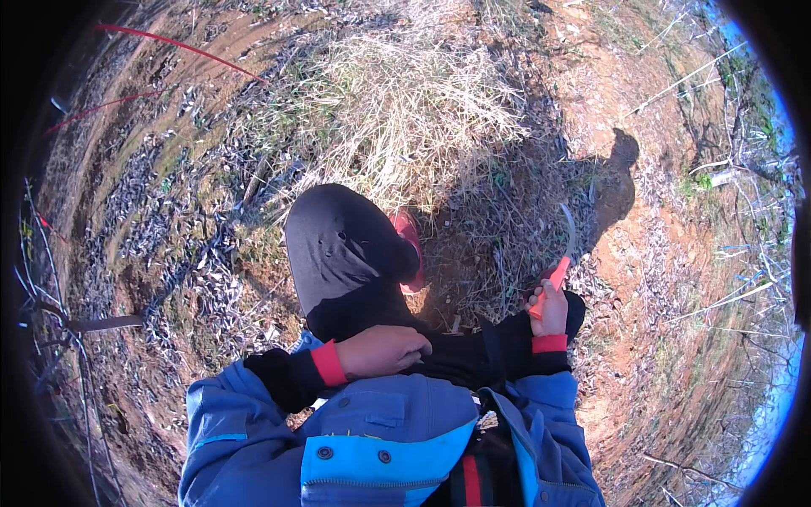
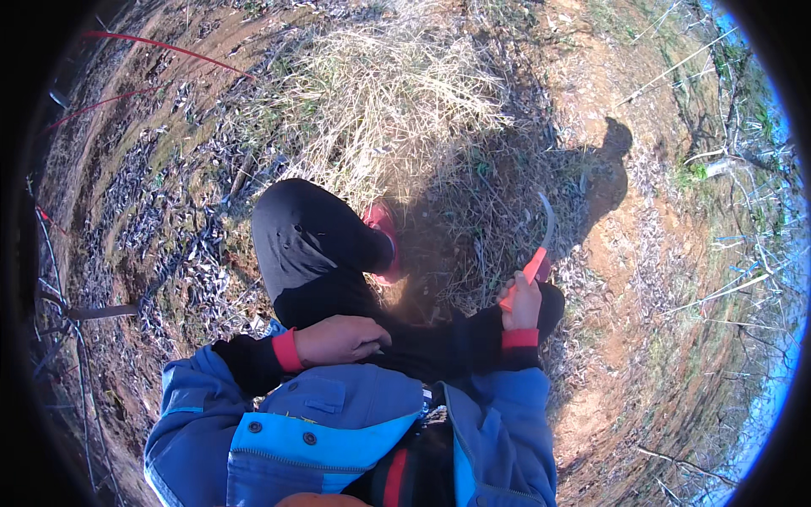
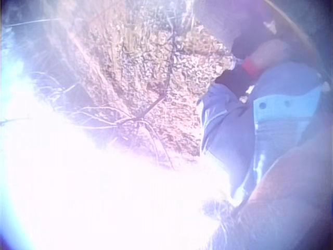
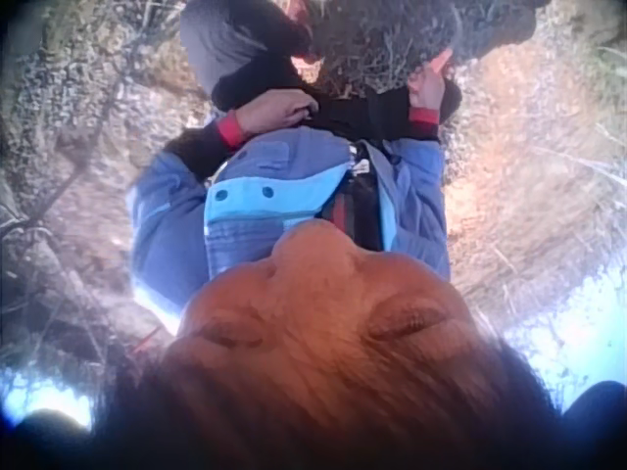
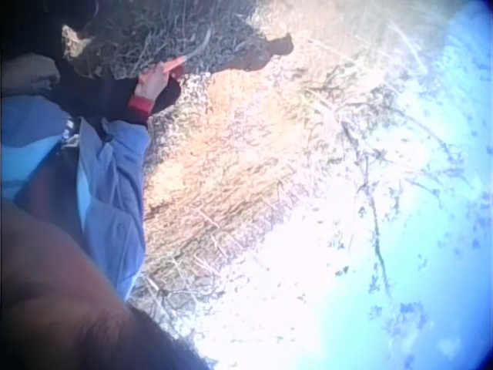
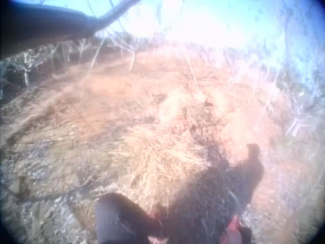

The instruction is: The person uses a small sickle to cut dry grass and weeds on the ground. They gather the cut material by hand and move it aside, repeating the process across a small area.

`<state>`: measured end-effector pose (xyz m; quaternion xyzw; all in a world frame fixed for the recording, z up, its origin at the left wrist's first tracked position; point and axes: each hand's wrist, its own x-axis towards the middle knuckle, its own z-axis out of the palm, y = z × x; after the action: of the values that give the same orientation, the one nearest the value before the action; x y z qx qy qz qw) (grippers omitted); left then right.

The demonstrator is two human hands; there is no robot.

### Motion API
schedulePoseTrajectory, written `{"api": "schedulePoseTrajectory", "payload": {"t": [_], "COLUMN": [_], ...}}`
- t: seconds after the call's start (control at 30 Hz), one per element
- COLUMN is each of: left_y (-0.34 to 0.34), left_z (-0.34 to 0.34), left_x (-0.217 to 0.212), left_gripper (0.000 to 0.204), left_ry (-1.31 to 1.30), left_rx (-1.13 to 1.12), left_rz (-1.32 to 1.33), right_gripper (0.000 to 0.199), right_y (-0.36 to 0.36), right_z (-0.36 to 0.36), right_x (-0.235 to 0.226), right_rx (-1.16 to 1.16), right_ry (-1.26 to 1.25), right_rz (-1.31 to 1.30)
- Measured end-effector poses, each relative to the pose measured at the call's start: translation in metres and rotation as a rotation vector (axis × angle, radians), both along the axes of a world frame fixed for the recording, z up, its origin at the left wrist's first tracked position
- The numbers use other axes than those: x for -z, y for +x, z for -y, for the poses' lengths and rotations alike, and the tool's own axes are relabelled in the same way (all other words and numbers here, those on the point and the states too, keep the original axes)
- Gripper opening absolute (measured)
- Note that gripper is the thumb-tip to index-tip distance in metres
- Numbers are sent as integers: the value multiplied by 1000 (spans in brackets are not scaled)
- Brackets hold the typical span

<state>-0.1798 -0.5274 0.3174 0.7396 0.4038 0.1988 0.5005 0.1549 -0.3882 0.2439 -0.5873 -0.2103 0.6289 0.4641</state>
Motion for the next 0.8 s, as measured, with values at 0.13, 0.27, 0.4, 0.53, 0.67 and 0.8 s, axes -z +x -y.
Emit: {"api": "schedulePoseTrajectory", "payload": {"t": [0.13, 0.27, 0.4, 0.53, 0.67, 0.8], "left_y": [-34, -53, -74, -78, -81, -62], "left_z": [48, 59, 25, -32, -116, -212], "left_x": [-32, -59, -60, -40, 10, 94], "left_gripper": [22, 19, 12, 13, 15, 17], "left_ry": [-116, -90, -17, 14, 13, 144], "left_rx": [-227, -441, -884, -935, -701, -345], "left_rz": [-138, -204, -231, -294, -216, -399], "right_gripper": [9, 11, 13, 14, 15, 16], "right_y": [-25, -53, -58, -50, -38, -24], "right_z": [-12, -20, -24, -27, -17, -14], "right_x": [5, 19, 30, 42, 61, 77], "right_rx": [-54, -171, -327, -338, -266, -177], "right_ry": [-3, 0, -57, -104, -225, -367], "right_rz": [-32, -40, 17, 66, 96, 112]}}
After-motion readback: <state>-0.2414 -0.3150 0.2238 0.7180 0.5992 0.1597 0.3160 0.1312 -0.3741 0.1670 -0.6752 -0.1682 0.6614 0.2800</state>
